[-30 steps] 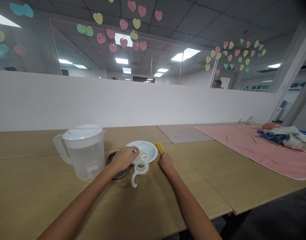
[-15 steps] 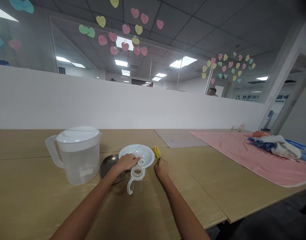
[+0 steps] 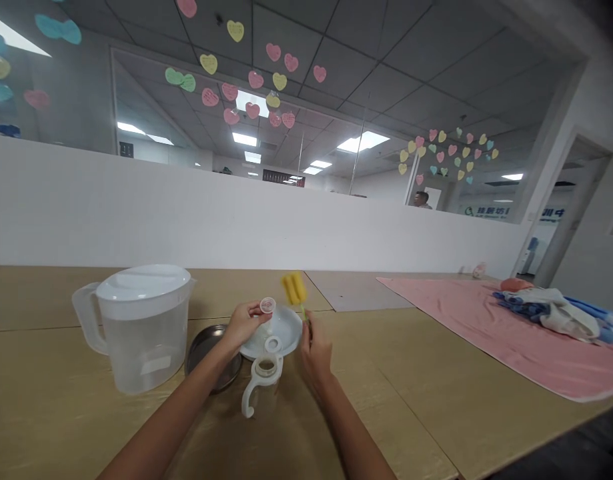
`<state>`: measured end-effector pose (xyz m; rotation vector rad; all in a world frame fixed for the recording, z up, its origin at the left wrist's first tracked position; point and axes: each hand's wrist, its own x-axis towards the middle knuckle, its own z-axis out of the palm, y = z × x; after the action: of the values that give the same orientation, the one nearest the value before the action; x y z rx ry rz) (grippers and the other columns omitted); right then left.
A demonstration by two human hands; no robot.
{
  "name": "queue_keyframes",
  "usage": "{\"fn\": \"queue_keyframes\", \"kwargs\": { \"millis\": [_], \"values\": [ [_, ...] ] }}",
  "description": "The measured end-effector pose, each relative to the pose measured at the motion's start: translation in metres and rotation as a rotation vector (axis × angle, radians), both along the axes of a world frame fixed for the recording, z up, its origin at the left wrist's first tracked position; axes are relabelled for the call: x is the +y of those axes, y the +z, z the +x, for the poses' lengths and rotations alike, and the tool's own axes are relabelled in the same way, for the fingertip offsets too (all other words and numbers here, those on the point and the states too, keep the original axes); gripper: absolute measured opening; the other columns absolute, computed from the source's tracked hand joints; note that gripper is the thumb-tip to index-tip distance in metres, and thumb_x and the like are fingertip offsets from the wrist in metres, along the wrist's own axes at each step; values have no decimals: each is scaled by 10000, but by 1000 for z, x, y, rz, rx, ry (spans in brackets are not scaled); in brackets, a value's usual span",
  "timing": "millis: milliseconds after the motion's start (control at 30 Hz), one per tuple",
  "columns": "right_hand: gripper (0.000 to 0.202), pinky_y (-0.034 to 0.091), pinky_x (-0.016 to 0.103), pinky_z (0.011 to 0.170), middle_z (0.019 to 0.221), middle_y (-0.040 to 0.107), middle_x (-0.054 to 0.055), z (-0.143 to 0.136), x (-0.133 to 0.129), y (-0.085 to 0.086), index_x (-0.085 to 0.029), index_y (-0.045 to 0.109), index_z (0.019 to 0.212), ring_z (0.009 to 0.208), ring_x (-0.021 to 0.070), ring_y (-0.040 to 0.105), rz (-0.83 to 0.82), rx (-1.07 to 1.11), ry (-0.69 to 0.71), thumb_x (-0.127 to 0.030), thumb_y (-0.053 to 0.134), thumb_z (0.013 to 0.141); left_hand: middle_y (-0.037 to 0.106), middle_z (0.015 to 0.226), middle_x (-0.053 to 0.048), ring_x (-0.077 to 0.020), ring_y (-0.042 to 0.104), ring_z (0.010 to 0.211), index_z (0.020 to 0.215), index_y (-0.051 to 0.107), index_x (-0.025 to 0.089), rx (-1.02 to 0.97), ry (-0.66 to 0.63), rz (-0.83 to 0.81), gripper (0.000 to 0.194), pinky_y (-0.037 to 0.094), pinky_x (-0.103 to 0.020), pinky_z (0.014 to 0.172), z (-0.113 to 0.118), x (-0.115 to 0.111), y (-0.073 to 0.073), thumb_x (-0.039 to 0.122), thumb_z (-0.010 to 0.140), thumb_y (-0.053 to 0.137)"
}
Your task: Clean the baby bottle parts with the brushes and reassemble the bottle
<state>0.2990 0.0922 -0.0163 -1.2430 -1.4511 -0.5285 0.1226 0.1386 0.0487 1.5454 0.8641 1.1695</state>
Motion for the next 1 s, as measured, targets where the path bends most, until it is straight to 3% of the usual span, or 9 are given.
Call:
{"fn": "queue_keyframes", "kwargs": {
  "millis": [167,333,600,800,900,1000],
  "values": [
    [328,436,203,588,750,630,55,-6,-4,0,-144,591,1140,635,112,579,105,-261,76,-144,374,894,703,794,-76,-214,625,783,829,678,120,-181,64,-25,367,450,-262,647,1,-11,13,369,558,682],
    [320,421,192,538,694,599,37,-6,-6,2,-151,594,1129,580,96,543,172,-190,90,-130,394,879,686,742,-45,-188,604,713,824,683,126,-211,108,-27,414,421,-246,608,3,-15,18,455,572,669],
    [296,420,197,519,696,607,38,-8,-8,1,-149,596,1100,561,98,531,165,-109,142,-143,407,872,688,791,-37,-165,596,778,755,691,148,-342,63,-124,420,434,-260,734,1,-14,17,497,524,723],
    [293,422,194,523,705,626,41,-8,-6,4,-147,626,1059,547,93,531,110,-158,154,-154,405,868,690,971,-64,-169,607,874,849,696,160,-453,8,-140,434,458,-266,785,0,-17,26,471,549,737],
    [310,435,194,556,692,622,41,-8,-4,1,-148,635,1070,577,97,549,74,-200,161,-155,397,870,644,1126,-77,-171,593,966,914,687,164,-470,45,-127,409,461,-256,811,-7,-17,31,437,610,710],
    [330,446,193,595,695,626,44,-7,-3,-1,-164,638,1090,617,102,569,11,-262,141,-166,388,875,650,1109,-73,-173,592,967,975,675,159,-376,103,-64,468,461,-234,777,-14,-16,34,460,617,691]
  ]
}}
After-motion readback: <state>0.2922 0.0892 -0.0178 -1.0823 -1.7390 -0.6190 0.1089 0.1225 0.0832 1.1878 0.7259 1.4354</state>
